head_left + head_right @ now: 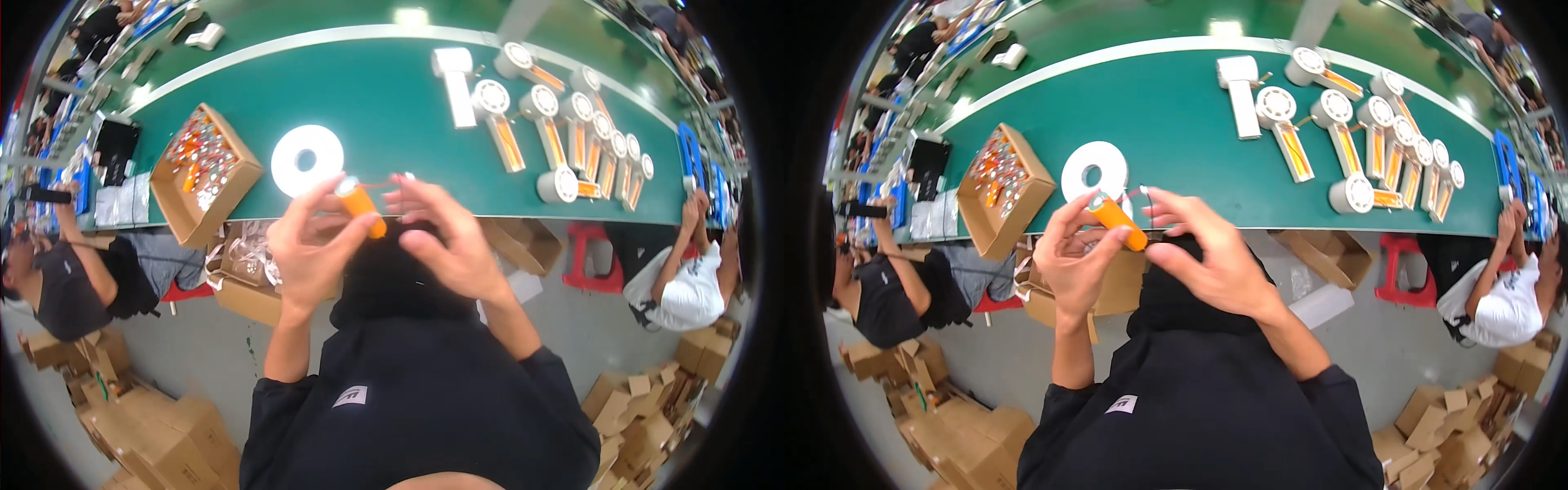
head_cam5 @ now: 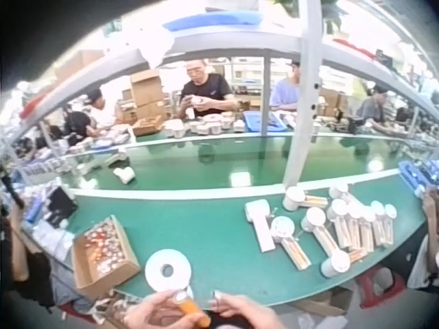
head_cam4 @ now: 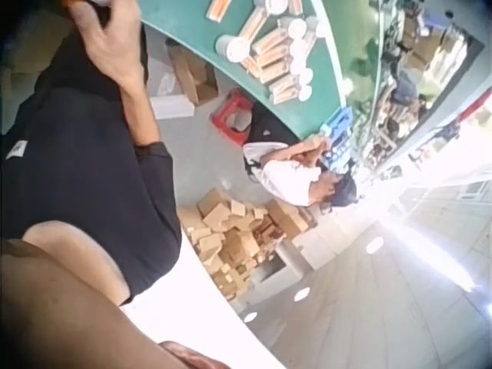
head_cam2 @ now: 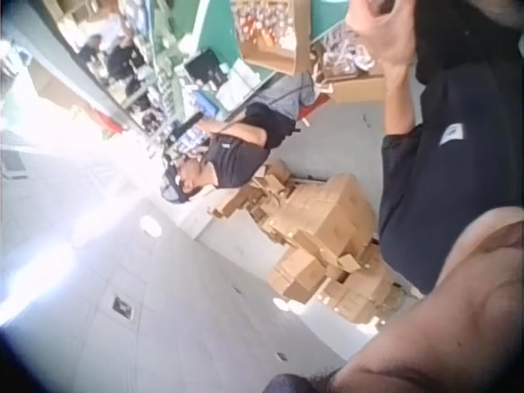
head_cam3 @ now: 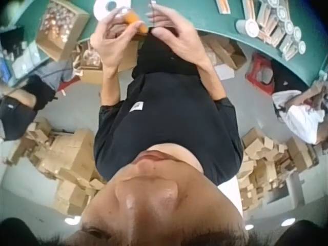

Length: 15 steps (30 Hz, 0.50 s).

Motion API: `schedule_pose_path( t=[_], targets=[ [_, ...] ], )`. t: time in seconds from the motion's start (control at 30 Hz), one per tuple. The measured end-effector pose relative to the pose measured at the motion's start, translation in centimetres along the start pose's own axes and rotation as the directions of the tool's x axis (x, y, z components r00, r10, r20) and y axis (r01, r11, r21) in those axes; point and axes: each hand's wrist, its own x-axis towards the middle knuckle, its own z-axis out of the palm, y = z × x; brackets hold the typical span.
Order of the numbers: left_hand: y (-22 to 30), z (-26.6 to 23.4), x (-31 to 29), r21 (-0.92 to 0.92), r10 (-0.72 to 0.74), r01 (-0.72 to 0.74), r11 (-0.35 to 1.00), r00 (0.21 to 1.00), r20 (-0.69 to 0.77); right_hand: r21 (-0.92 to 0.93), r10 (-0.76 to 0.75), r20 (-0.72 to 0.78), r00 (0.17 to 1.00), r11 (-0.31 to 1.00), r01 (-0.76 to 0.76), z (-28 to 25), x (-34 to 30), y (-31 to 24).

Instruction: The person assembles small hand-held fans by applying double-sided tape to batteries by hand, then placing the prepared batteries into the fan housing.

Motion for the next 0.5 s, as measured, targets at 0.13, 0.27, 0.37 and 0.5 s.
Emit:
schedule_pose_path(
  t=[0.13,0.27,0.37,0.5],
  targets=[
    [-0.5,1.6,0.4,0.101,0.143,-0.154,0.983,0.984,0.103,0.062,0.065,-0.001,0.998,0.996,-0.065,0.6,0.4,0.0],
    [-0.5,1.3,0.5,0.246,0.17,-0.223,0.943,0.961,0.22,0.244,0.165,-0.021,0.986,0.957,-0.155,0.7,-0.2,1.1],
    [-1.1,1.6,0.0,0.308,0.216,-0.308,0.9,0.93,0.298,0.091,0.14,-0.063,0.988,0.987,-0.134,1.1,-0.4,1.4],
    [-1.6,1.9,-0.4,0.344,0.211,-0.301,0.889,0.938,0.276,-0.096,0.039,-0.035,0.999,0.995,-0.042,0.5,-0.2,2.4]
  ],
)
